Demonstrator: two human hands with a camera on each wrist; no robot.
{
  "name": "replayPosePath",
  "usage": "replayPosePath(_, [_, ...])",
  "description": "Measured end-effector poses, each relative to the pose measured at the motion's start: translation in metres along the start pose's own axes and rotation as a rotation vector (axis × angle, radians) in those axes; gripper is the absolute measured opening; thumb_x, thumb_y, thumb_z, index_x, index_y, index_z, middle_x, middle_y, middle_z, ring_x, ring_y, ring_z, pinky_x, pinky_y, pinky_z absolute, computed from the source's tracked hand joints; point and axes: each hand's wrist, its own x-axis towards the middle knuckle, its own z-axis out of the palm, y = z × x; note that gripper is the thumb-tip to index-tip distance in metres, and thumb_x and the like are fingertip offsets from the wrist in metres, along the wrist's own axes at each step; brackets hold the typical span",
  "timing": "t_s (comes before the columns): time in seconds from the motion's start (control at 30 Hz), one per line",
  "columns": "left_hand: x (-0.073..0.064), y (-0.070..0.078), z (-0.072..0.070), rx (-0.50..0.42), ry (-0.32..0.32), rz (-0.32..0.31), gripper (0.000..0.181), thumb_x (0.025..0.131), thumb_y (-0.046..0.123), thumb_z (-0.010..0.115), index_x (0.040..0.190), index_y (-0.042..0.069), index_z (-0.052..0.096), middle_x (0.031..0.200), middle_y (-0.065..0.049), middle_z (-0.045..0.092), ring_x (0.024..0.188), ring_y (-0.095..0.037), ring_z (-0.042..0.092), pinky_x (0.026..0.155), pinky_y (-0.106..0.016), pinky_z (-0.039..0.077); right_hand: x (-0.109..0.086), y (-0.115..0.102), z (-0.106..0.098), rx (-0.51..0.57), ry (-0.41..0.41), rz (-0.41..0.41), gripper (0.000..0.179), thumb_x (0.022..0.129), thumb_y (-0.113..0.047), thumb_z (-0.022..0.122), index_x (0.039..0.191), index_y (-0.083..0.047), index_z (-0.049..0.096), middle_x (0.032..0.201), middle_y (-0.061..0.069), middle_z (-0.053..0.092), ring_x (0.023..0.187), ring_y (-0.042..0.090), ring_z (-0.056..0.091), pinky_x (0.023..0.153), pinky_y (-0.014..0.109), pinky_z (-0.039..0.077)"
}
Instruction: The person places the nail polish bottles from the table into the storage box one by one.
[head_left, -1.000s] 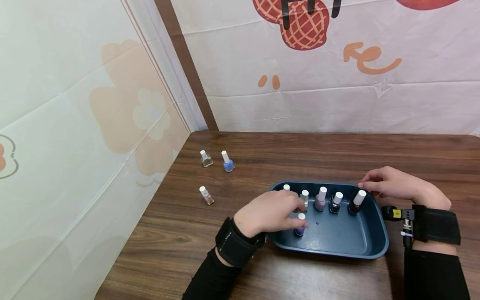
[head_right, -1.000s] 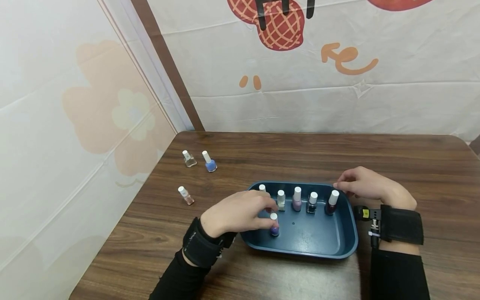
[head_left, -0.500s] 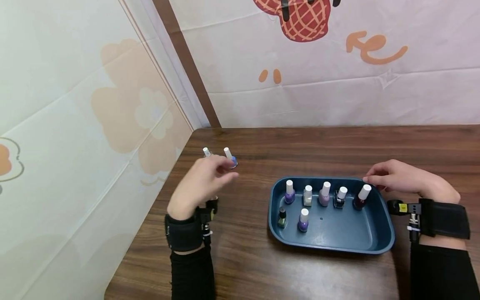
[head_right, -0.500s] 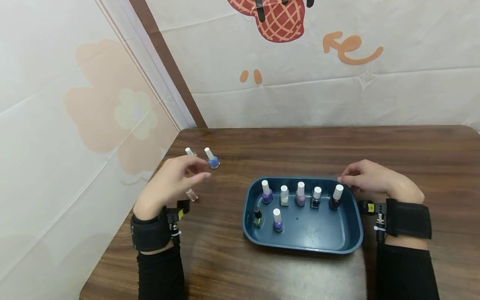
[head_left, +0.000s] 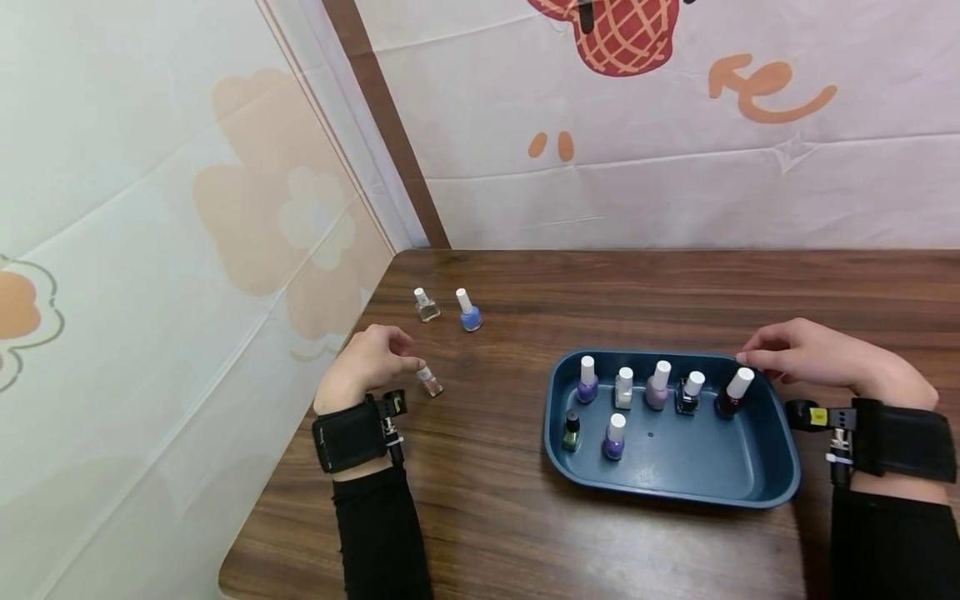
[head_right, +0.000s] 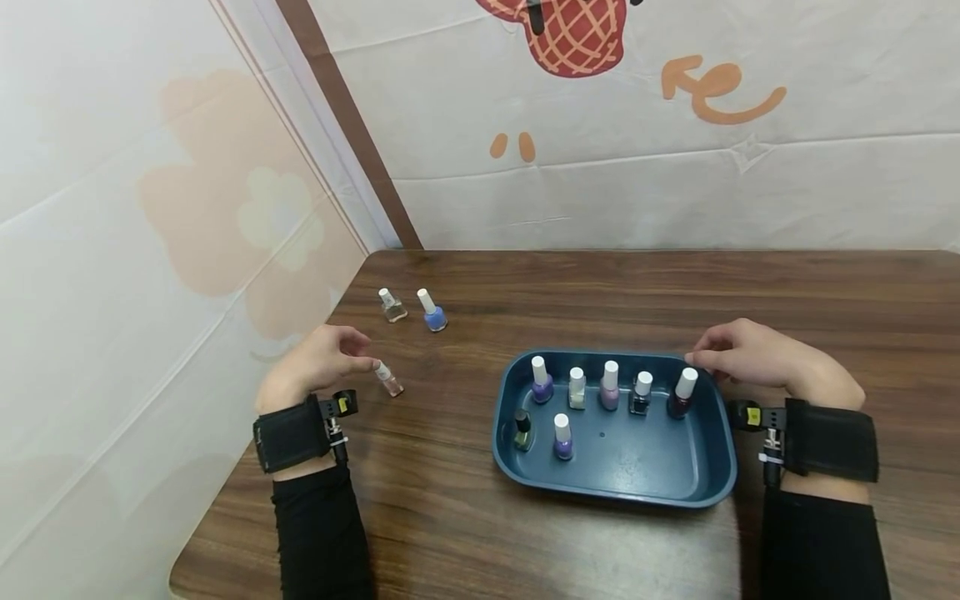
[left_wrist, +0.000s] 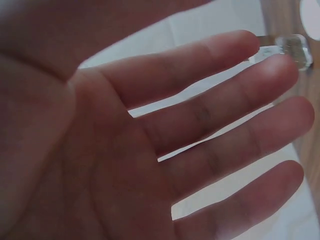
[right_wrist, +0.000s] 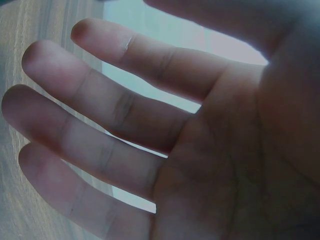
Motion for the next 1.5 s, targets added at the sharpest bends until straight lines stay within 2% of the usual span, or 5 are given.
replayPosePath(0.37, [0.018, -0.009, 0.013, -0.038, -0.078, -0.081, 0.04, 0.085, 0.022, 0.071, 0.119, 0.002, 0.063, 0.116, -0.015, 0.065, 0.089, -0.023, 0.059, 0.07, -0.032, 0.048, -0.001, 0.0, 0.0, 0.009, 0.002, 0.002, 0.033, 0.1, -0.025, 0.053, 0.115, 0.002, 0.064, 0.09, 0.003, 0.061, 0.077, 0.01, 0.053, 0.068, 0.027, 0.052])
replayPosePath(0.63, [0.025, -0.012, 0.02, -0.063, -0.1, -0.114, 0.024, 0.082, 0.019, 0.073, 0.099, 0.004, 0.068, 0.091, -0.006, 0.064, 0.071, -0.017, 0.052, 0.057, -0.028, 0.042, 0.0, -0.001, -0.001, 0.01, -0.006, -0.003, 0.032, 0.099, -0.025, 0.053, 0.114, 0.001, 0.064, 0.093, 0.003, 0.065, 0.08, 0.011, 0.056, 0.069, 0.028, 0.053])
replayPosePath(0.83, [0.026, -0.011, 0.023, -0.067, -0.104, -0.154, 0.022, 0.081, 0.018, 0.073, 0.097, 0.004, 0.066, 0.089, -0.007, 0.063, 0.068, -0.017, 0.053, 0.055, -0.028, 0.043, 0.0, -0.002, -0.001, 0.008, -0.001, -0.001, 0.032, 0.099, -0.025, 0.053, 0.114, 0.001, 0.064, 0.094, 0.003, 0.065, 0.08, 0.012, 0.056, 0.068, 0.028, 0.052])
replayPosePath(1.13, [0.027, -0.009, 0.024, -0.044, -0.09, -0.167, 0.029, 0.073, 0.024, 0.082, 0.091, 0.007, 0.066, 0.089, -0.005, 0.063, 0.073, -0.019, 0.053, 0.057, -0.029, 0.042, 0.0, -0.001, 0.0, 0.002, 0.001, 0.003, 0.032, 0.099, -0.026, 0.053, 0.114, 0.001, 0.064, 0.094, 0.003, 0.065, 0.081, 0.012, 0.056, 0.069, 0.028, 0.053])
replayPosePath(1.5, [0.03, -0.012, 0.024, -0.022, -0.079, -0.129, 0.012, 0.079, 0.017, 0.075, 0.083, 0.007, 0.069, 0.088, -0.007, 0.066, 0.074, -0.021, 0.057, 0.059, -0.03, 0.046, -0.001, -0.001, 0.0, 0.003, 0.001, 0.007, 0.032, 0.099, -0.026, 0.053, 0.114, 0.001, 0.064, 0.095, 0.003, 0.065, 0.083, 0.015, 0.057, 0.07, 0.03, 0.053])
